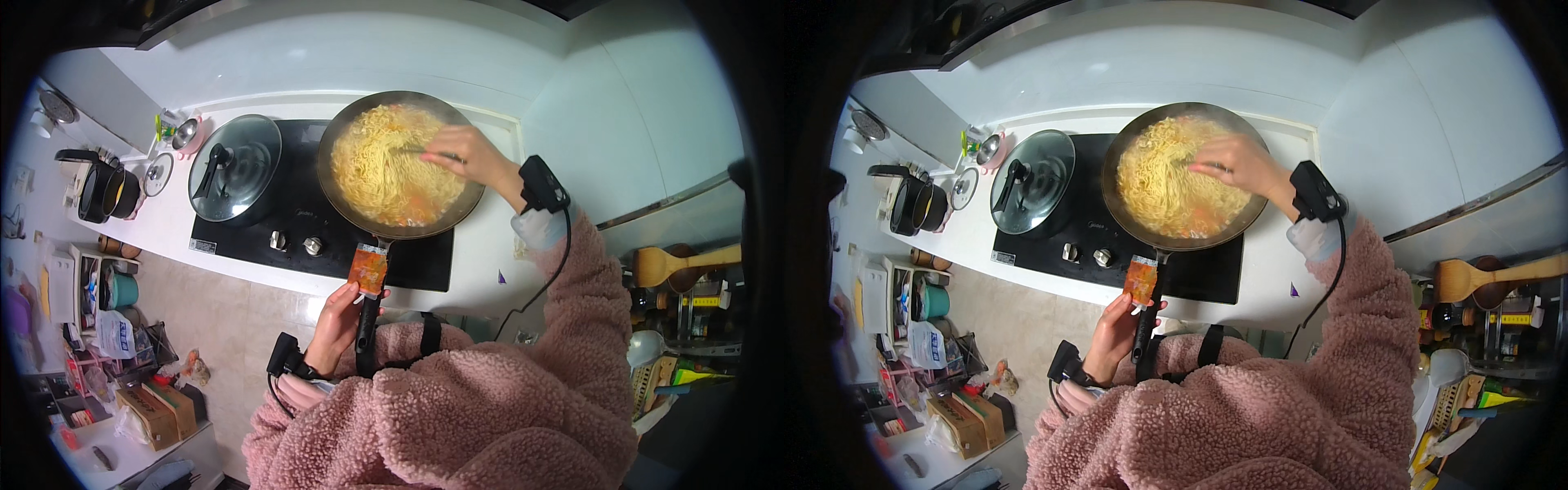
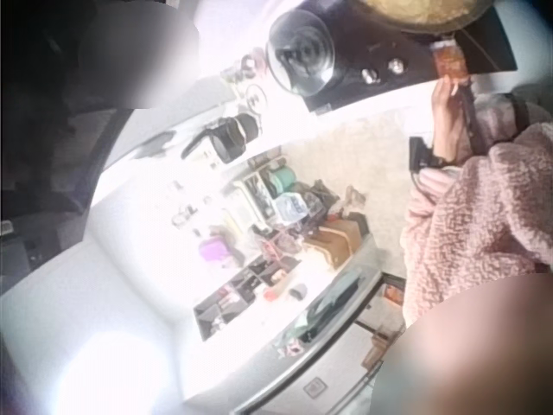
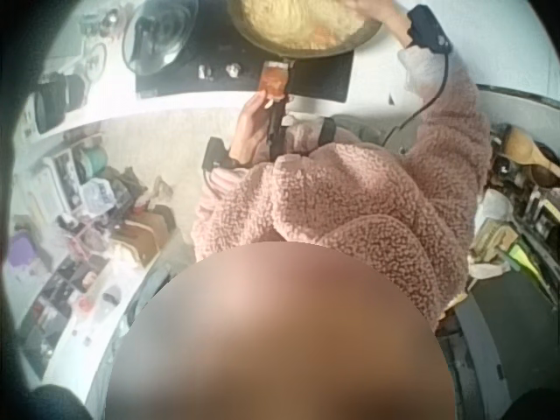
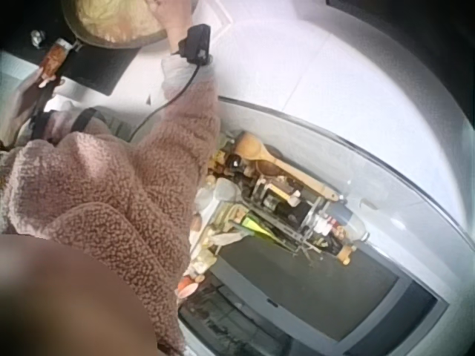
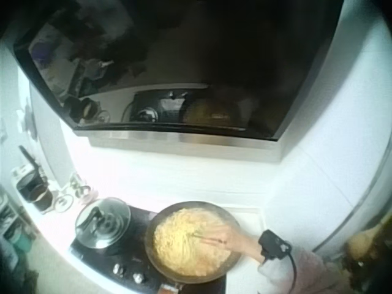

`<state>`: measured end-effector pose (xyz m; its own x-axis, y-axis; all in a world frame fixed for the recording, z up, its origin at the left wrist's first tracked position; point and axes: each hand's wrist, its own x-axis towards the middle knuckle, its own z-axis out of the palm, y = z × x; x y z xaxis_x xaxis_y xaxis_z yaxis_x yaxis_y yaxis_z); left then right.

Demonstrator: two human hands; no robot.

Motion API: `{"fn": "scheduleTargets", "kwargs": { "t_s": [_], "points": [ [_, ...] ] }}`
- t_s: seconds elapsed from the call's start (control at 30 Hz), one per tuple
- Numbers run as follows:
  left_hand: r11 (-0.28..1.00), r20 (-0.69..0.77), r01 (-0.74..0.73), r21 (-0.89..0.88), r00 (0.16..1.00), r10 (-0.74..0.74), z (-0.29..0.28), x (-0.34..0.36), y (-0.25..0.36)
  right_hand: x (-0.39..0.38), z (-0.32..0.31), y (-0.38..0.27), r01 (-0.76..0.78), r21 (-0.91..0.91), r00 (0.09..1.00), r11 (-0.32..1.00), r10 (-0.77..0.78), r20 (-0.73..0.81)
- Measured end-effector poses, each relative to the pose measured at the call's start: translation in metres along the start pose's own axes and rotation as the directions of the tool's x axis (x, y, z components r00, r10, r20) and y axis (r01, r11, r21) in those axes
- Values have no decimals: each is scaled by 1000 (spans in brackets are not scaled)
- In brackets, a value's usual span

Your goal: The person stirs noodles in a pan on a gas stove using chopsticks, adds water from a measuring cup, and pours seasoning from a packet into the pan. The person then covers the pan with a lid and briefly stirs a bowl of beaten eggs.

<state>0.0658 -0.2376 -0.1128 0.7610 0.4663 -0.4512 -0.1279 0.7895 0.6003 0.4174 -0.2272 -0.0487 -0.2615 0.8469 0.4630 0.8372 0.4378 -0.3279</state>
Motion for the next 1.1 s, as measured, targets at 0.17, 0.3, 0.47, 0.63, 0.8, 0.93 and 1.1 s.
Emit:
{"fn": "scheduleTargets", "kwargs": {
  "t_s": [0.17, 0.3, 0.47, 0.63, 0.8, 0.93, 1.1],
  "points": [
    [1000, 8, 6, -16, 1000, -6, 0, -1, 0, 34, 15, 26, -74, 125, 979, 989, 97, -182],
    [1000, 5, 4, -18, 1000, -4, 0, -1, 0, 33, 32, 43, -327, 202, 927, 923, 354, -120],
    [1000, 2, 3, -15, 1000, -3, 0, -1, 0, 1, 38, 28, -396, 203, 905, 896, 418, -76],
    [1000, 10, 0, -21, 1000, 0, 1, 0, 0, -31, 18, 1, -417, 95, 900, 904, 426, -94],
    [1000, 16, -9, -3, 1000, 9, 0, 2, 0, -57, 10, -22, -584, 250, 775, 772, 622, -112],
    [999, 36, 1, -46, 999, 1, 0, 0, 0, -65, -1, -52, -388, 261, 919, 884, 392, 39],
    [1000, 15, 11, -7, 1000, -11, 1, -1, 1, -70, -55, -72, -422, 90, 907, 902, 420, 36]
  ]
}}
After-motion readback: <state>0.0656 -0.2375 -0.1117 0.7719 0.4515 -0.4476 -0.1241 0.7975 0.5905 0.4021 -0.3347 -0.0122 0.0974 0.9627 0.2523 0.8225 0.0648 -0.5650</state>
